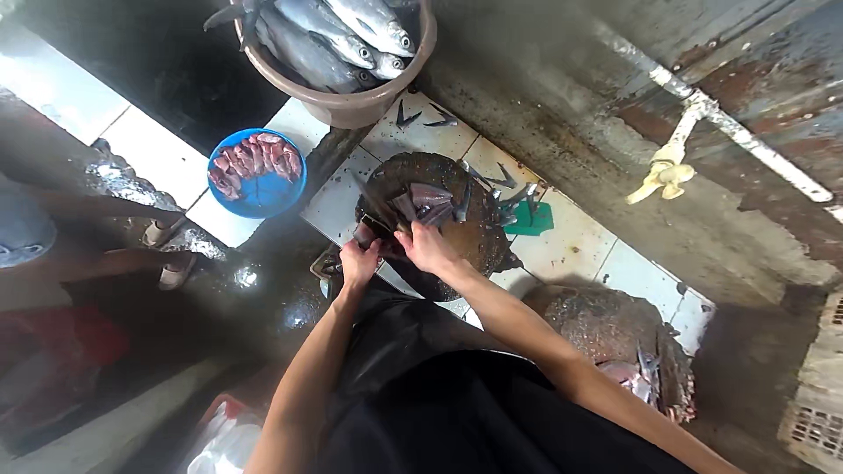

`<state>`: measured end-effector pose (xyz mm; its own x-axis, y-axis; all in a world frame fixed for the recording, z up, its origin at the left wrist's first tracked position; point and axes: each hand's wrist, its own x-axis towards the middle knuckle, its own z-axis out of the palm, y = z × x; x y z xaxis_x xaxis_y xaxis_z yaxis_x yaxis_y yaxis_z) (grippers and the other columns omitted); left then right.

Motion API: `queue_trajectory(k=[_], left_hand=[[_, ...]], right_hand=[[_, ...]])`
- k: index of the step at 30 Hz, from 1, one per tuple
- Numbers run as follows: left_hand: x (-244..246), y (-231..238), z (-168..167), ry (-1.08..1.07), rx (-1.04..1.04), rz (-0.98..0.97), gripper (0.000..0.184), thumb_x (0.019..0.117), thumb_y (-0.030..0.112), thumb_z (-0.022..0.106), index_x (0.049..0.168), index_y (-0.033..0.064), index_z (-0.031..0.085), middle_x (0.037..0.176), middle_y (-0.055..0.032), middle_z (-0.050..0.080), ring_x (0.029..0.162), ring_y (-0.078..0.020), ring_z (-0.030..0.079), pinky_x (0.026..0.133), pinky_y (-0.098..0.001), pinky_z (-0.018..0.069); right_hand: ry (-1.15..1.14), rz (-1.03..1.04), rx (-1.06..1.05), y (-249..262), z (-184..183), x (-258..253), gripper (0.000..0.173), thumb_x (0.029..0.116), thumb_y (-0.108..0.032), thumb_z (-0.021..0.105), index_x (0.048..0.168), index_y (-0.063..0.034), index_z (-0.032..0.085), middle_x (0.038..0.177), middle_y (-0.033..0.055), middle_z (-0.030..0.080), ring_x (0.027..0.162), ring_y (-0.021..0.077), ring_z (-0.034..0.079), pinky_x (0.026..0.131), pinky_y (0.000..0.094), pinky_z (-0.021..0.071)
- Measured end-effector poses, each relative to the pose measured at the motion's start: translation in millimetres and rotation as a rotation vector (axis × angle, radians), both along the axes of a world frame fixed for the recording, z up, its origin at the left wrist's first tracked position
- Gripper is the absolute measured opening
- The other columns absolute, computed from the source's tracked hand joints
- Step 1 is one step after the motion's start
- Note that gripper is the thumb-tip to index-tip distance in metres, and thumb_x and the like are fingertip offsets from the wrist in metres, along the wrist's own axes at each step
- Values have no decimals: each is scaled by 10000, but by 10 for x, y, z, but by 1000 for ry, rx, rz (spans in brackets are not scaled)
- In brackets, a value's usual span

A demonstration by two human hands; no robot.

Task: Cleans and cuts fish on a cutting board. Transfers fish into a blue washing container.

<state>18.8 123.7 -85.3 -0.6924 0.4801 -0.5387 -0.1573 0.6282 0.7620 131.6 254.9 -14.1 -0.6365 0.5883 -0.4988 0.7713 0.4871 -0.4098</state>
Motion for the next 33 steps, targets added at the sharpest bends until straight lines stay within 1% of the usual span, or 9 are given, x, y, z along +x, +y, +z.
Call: queue_trajectory(k=[5, 7, 10, 15, 18, 22, 25, 28, 33], left_hand=[[62, -72, -156, -44, 11, 54, 324, 960, 361, 718, 1034, 46, 691, 760, -72, 751, 619, -194, 740, 640, -416, 660], [57, -60, -158, -56, 36, 72, 312, 959, 347, 725, 1030, 45, 687, 745, -67, 749, 602, -189, 736, 621, -400, 660], [101, -52, -34, -77, 50, 85, 279, 960, 320, 729, 1031, 54, 687, 737, -65, 745, 590, -187, 733, 609, -390, 660], [165, -109, 36, -48, 27, 79, 283, 958, 313, 724, 1051, 51, 672, 755, -62, 747, 610, -183, 740, 625, -400, 666], [189, -171, 68, 18, -16, 44, 315, 967, 367, 706, 1094, 80, 683, 800, -68, 750, 656, -201, 745, 657, -441, 655], [159, -149, -69, 194, 91, 218, 417, 978, 321, 663, 1311, 76, 609, 1070, -121, 736, 977, -249, 721, 874, -538, 581], [-27, -229, 47, 105, 377, 153, 641, 1017, 171, 583, 1584, 157, 284, 1374, -95, 614, 1154, -189, 662, 954, -458, 584], [-329, -200, 183, -77, 439, -110, 448, 1028, 117, 562, 1461, 118, 448, 1089, -106, 701, 813, -191, 711, 700, -399, 627], [-444, -211, 164, 32, -77, -314, 361, 987, 320, 692, 1218, 44, 656, 964, -184, 731, 770, -298, 726, 749, -530, 614]], right_hand=[[490, -52, 224, -75, 272, 284, 453, 1071, -453, 503, 1246, -39, 564, 696, 81, 624, 574, 223, 650, 522, 438, 570], [375, -18, 192, -121, -135, 483, 514, 1063, -421, 495, 1350, 4, 521, 749, 118, 675, 650, 270, 700, 606, 479, 607], [-49, -3, -29, -92, -386, 541, 541, 1074, -518, 416, 1264, -33, 563, 960, 180, 708, 941, 363, 726, 820, 560, 588], [299, -83, 140, -187, -59, 757, 525, 1067, -505, 470, 1240, -25, 594, 742, 105, 674, 688, 277, 708, 650, 488, 605], [43, -16, 40, -254, -333, 947, 583, 1074, -497, 410, 1348, 4, 529, 941, 189, 717, 919, 363, 732, 828, 551, 594], [-160, 34, -49, -214, -333, 870, 593, 1073, -524, 373, 1329, -17, 546, 1097, 223, 705, 1081, 397, 698, 909, 583, 561], [-111, -13, -123, -182, -258, 855, 591, 1073, -529, 400, 1277, -6, 585, 1089, 217, 702, 1082, 378, 694, 936, 561, 553], [-69, -102, -135, -56, -331, 885, 597, 1062, -555, 434, 1184, -7, 636, 1058, 206, 702, 1050, 355, 697, 922, 548, 551], [73, -255, 2, -50, 24, 680, 562, 1059, -550, 470, 1133, -20, 641, 912, 183, 694, 893, 351, 712, 808, 567, 574]])
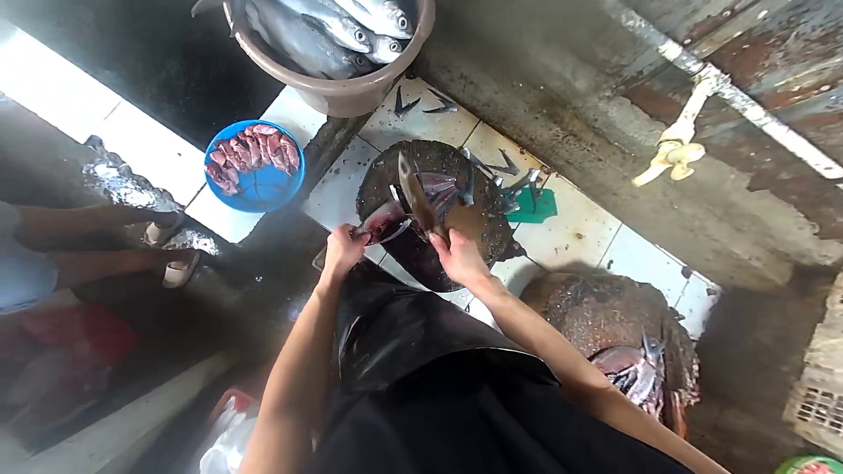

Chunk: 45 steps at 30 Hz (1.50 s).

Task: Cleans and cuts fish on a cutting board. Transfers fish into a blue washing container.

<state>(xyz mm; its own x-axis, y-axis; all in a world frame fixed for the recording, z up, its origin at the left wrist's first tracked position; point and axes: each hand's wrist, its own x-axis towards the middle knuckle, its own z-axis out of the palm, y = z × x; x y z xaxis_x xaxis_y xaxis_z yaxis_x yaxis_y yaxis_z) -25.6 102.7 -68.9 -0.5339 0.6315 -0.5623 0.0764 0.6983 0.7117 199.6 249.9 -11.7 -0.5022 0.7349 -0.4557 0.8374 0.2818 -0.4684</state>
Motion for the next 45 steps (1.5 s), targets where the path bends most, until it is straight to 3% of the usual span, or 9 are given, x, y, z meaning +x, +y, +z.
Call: queue_trajectory(k=[5, 7, 10, 19, 23, 26, 32, 38, 45], left_hand=[[94, -91, -85, 22, 2, 77, 330, 995, 366, 662, 1143, 73, 696, 878, -152, 734, 715, -287, 717, 707, -526, 609], [95, -62, -94, 38, 1, 65, 299, 998, 350, 659, 1114, 79, 706, 855, -145, 732, 698, -282, 714, 689, -524, 607], [125, -12, -97, 147, -4, -19, 266, 1010, 300, 640, 1031, 42, 707, 872, -177, 707, 788, -330, 700, 748, -576, 572], [415, -128, -94, 310, -117, -552, 330, 1039, 288, 512, 1286, 116, 647, 1137, -176, 708, 1041, -378, 703, 874, -615, 569], [375, -527, -313, 142, -100, -266, 348, 1004, 304, 614, 1228, 45, 678, 1108, -177, 731, 1073, -320, 706, 988, -545, 539], [284, -837, -632, 56, -164, -72, 590, 977, 446, 664, 1391, 37, 568, 1219, -185, 696, 1157, -309, 672, 1044, -525, 514], [-23, -1140, -755, 61, -182, 254, 563, 1042, 443, 561, 1390, 0, 550, 1161, -212, 708, 1085, -332, 690, 985, -543, 531], [-191, -1071, -508, 321, -87, 427, 401, 1050, 347, 570, 1277, 24, 640, 1083, -173, 732, 1005, -297, 713, 926, -526, 555], [143, 469, 259, 624, 344, -259, 376, 986, 151, 624, 1358, 94, 632, 1332, -144, 655, 1318, -371, 543, 1116, -557, 437]], right_hand=[[676, 4, 265, -124, 362, -139, 429, 1088, -382, 463, 1299, -12, 518, 654, 29, 598, 499, 146, 610, 460, 377, 567], [539, 76, 302, -269, 45, -134, 500, 1076, -373, 452, 1344, 48, 488, 683, 77, 627, 554, 202, 645, 517, 414, 583], [-133, 253, 17, -366, -309, -193, 573, 1083, -494, 385, 1367, -10, 502, 1012, 208, 712, 973, 395, 724, 830, 580, 585], [-110, 260, -21, -97, -273, -647, 523, 1052, -542, 475, 1216, -61, 597, 976, 199, 702, 909, 393, 721, 732, 603, 588], [-48, 164, 104, 43, -116, -469, 517, 1062, -528, 466, 1275, -74, 596, 925, 192, 713, 861, 391, 729, 728, 595, 590], [-168, 220, 147, 77, -178, -428, 506, 1064, -513, 458, 1290, -76, 574, 944, 203, 702, 887, 413, 722, 700, 603, 582], [-160, 430, 7, -214, -127, -235, 531, 1059, -555, 409, 1261, -94, 579, 914, 162, 700, 901, 381, 719, 755, 581, 577], [203, 4, 245, -189, -117, 296, 544, 1050, -497, 505, 1241, -2, 623, 747, 136, 684, 692, 300, 704, 686, 528, 594], [51, -374, 363, -34, -448, 1015, 590, 1070, -421, 477, 1372, 84, 530, 899, 215, 724, 841, 361, 739, 798, 531, 595]])
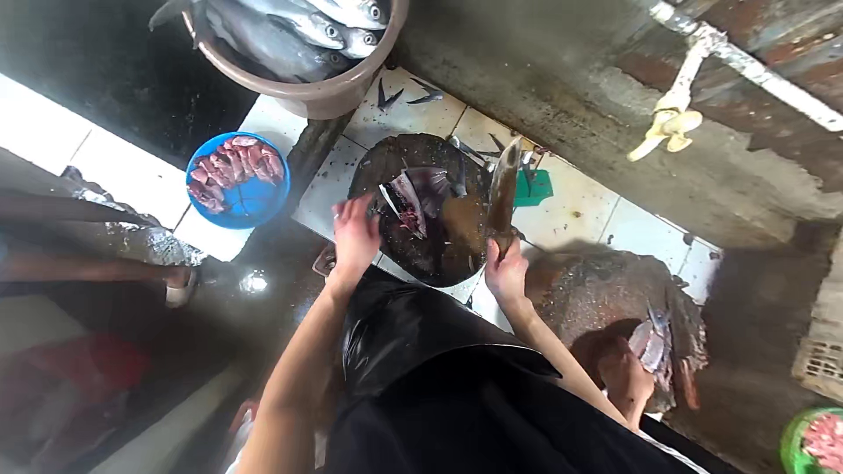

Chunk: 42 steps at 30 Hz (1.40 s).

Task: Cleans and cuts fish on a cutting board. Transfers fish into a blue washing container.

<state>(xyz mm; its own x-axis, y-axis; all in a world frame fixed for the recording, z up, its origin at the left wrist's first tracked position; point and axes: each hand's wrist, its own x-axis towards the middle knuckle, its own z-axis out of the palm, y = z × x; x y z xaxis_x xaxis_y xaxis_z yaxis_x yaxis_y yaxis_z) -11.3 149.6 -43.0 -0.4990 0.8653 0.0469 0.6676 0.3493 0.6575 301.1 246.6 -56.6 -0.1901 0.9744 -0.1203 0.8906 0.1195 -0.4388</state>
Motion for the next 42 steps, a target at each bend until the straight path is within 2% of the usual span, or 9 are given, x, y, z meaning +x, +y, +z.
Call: queue_trajectory(k=[3, 6, 9, 11, 15, 19, 23, 31, 42], left_hand=[[4, 799, -108, 203, -144, -416, 665, 813, 187, 797, 1434, 317, 597, 1652, -24, 359, 1506, -371, 308, 1152, -600, 360], [-5, 1176, -196, 340, -485, -547, 773, 803, 337, 844, 1501, 382, 516, 1738, -108, 72, 1579, -439, 36, 1238, -665, 122], [-67, 1030, -164, 410, -474, -477, 509, 845, 175, 785, 1337, 233, 667, 1360, -115, 645, 1350, -362, 521, 1200, -623, 267], [-113, 698, -75, 242, -565, -381, 418, 846, 274, 785, 1240, 172, 696, 1143, -138, 724, 1091, -360, 682, 963, -624, 519], [-125, -26, -96, -252, -403, -33, 525, 831, 294, 868, 1255, 60, 664, 1123, -232, 703, 1040, -424, 683, 897, -650, 545], [-71, -386, -447, -403, -241, 217, 628, 819, 295, 874, 1336, 66, 602, 1192, -173, 688, 999, -287, 713, 891, -519, 601], [55, -517, -510, -575, -233, 338, 434, 894, 317, 803, 1247, 110, 659, 1000, -61, 770, 818, -184, 753, 804, -459, 635], [82, -493, -544, -535, -233, 356, 398, 902, 414, 783, 1115, 85, 712, 915, -107, 751, 804, -245, 736, 787, -530, 614], [204, -908, -759, -704, -171, 246, 499, 827, 353, 828, 1170, 30, 666, 983, -101, 747, 902, -196, 737, 867, -447, 616]], right_hand=[[-168, -49, -242, 56, -198, 124, 567, 1074, -487, 433, 1352, -8, 551, 939, 188, 733, 912, 376, 740, 821, 561, 588], [-161, -49, -258, 48, -212, 140, 546, 1073, -497, 434, 1337, -37, 563, 927, 172, 732, 898, 353, 744, 804, 542, 591], [-159, -48, -240, 60, -203, 140, 552, 1077, -497, 427, 1346, -33, 554, 929, 180, 732, 899, 361, 744, 805, 548, 590], [-182, -36, -268, 90, -135, 120, 570, 1070, -516, 420, 1343, -34, 556, 955, 181, 734, 930, 366, 741, 822, 557, 587], [-34, -5, -352, 167, 219, -69, 575, 1062, -516, 474, 1238, 8, 633, 1024, 213, 710, 994, 362, 708, 898, 560, 548], [383, 143, -287, 122, 601, -417, 451, 1068, -461, 498, 1133, -32, 622, 710, 81, 616, 572, 212, 634, 579, 431, 589], [718, 388, -24, 12, 1031, -782, 434, 1084, -424, 450, 1280, -44, 526, 634, -6, 572, 489, 144, 595, 458, 378, 565], [-358, 612, -488, -250, 219, -1299, 544, 1077, -507, 387, 1333, -48, 528, 1059, 200, 708, 1037, 394, 711, 857, 589, 576], [-186, 562, -246, 26, 420, -1475, 539, 1052, -554, 468, 1297, -88, 583, 914, 191, 707, 849, 406, 722, 687, 611, 582]])
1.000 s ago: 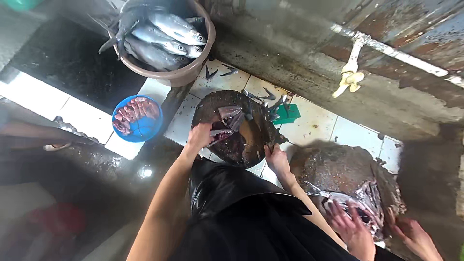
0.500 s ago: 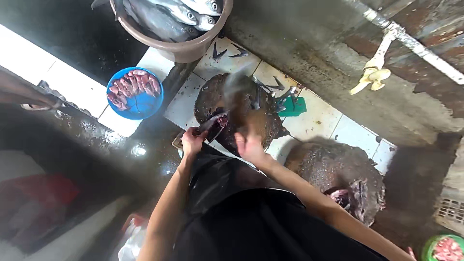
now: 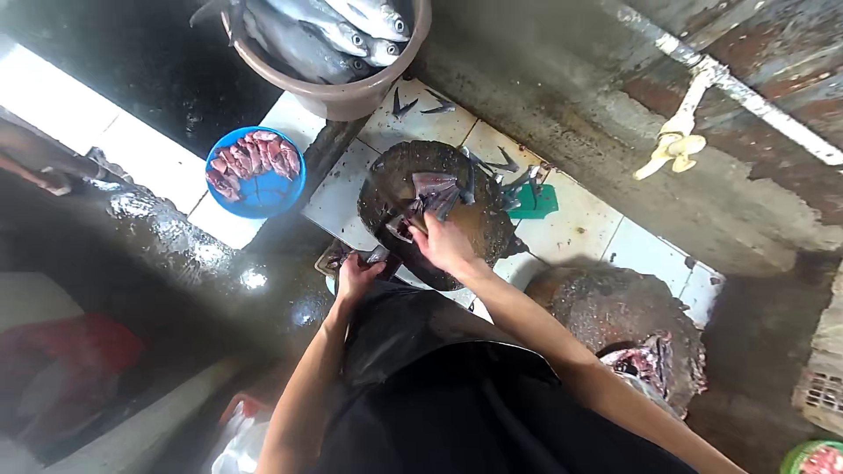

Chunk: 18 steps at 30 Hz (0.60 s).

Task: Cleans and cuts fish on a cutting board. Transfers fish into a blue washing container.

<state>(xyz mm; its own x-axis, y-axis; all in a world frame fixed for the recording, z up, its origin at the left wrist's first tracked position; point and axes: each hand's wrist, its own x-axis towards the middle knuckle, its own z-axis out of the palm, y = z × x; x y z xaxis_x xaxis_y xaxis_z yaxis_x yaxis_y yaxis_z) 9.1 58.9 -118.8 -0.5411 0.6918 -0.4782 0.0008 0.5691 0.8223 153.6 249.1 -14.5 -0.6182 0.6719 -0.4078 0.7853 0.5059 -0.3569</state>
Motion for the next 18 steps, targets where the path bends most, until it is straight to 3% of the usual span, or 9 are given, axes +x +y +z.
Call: queue_trajectory(k=[3, 5, 7, 12, 15, 18], left_hand=[[-92, -381, -350, -140, -82, 154, 563, 828, 279, 852, 1258, -12, 634, 981, -137, 753, 865, -228, 756, 838, -445, 644], [-152, -580, -582, -121, -234, 151, 697, 849, 371, 833, 1359, -5, 543, 1026, -144, 730, 898, -237, 729, 874, -457, 606], [-233, -651, -654, -134, -285, 193, 703, 918, 416, 763, 1413, -4, 494, 1094, -172, 721, 900, -246, 718, 845, -452, 593], [-381, -634, -574, -172, -198, 467, 488, 1050, 353, 597, 1352, -27, 548, 1101, -194, 694, 817, -239, 711, 748, -417, 613], [-453, -580, -439, 13, -145, 572, 448, 1036, 336, 619, 1320, -9, 581, 1072, -180, 716, 849, -245, 722, 773, -446, 614], [-448, -304, -105, 240, -52, 500, 429, 1014, 294, 635, 1330, 7, 591, 1141, -172, 713, 979, -241, 711, 892, -449, 580]], right_hand=[[-119, 25, 103, 188, -25, 86, 524, 1066, -511, 458, 1371, -94, 546, 940, 209, 704, 874, 429, 717, 692, 612, 576], [-208, 81, 99, 187, -72, 167, 496, 1059, -500, 477, 1352, -107, 552, 957, 195, 704, 887, 421, 717, 686, 606, 577], [-212, 127, 32, 71, -47, 248, 476, 1051, -504, 480, 1307, -112, 566, 931, 176, 702, 875, 405, 718, 689, 599, 578], [-25, 64, -127, -260, -53, 535, 523, 1059, -529, 445, 1256, -65, 583, 910, 162, 700, 915, 358, 716, 817, 554, 577], [211, -162, -24, -338, -106, 785, 534, 1044, -511, 505, 1223, -27, 638, 829, 132, 708, 790, 293, 723, 762, 508, 600], [376, -371, 132, -319, -101, 1072, 490, 1043, -432, 547, 1207, 23, 625, 763, 109, 680, 687, 243, 689, 687, 454, 593]])
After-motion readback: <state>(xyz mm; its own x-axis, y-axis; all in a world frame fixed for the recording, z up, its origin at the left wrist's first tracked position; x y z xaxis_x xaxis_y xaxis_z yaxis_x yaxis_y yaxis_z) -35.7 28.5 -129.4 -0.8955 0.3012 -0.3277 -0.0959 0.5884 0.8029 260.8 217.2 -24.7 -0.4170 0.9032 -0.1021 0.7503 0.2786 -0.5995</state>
